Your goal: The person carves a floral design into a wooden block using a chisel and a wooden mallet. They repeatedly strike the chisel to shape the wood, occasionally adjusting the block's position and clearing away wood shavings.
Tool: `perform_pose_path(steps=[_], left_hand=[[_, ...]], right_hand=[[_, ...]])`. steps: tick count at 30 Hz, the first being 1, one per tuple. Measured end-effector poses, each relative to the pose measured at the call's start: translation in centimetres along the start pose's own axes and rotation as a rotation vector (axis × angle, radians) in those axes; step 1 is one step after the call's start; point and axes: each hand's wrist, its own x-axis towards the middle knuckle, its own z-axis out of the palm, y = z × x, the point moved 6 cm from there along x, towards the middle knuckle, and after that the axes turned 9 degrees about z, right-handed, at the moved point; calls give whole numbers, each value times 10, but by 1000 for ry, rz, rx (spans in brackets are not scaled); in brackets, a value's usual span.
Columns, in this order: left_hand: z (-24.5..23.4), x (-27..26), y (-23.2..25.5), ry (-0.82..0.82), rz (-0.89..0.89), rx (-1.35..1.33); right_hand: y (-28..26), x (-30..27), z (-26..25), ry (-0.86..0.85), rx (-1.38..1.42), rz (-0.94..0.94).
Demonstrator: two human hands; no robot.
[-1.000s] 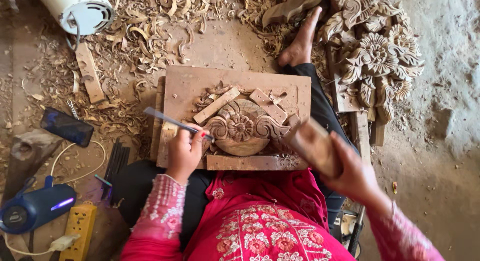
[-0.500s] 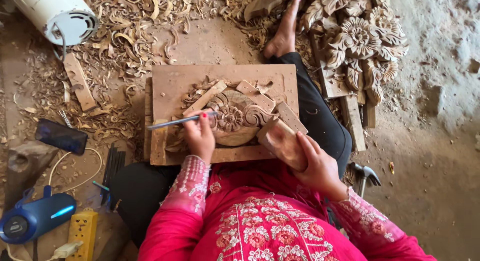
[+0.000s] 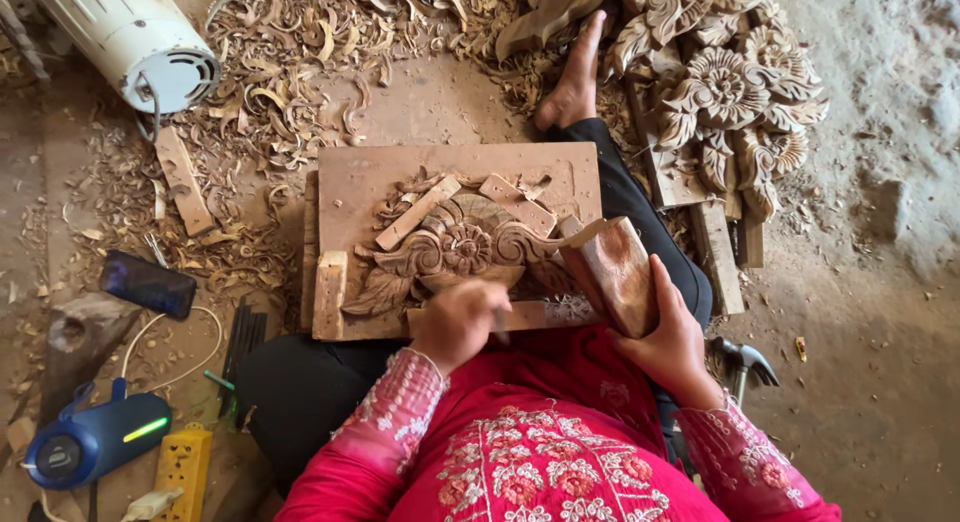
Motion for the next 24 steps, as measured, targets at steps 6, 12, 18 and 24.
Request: perform_pose_path(steps=[6,12,18,24], left_hand=[[-58,-30,-68,212,-702,-48],[-90,-45,-73,93,-622,193],[-74,-56,-70,-350,-725,751],[-80,-58,-69,-394,-818,755]], right_hand=[[5,32,-23,75,-8,-27],[7,69,-30,40,-144,50],[-14,79,-5,-38,-110,-6],[-19,78,4,-74,-135,12]])
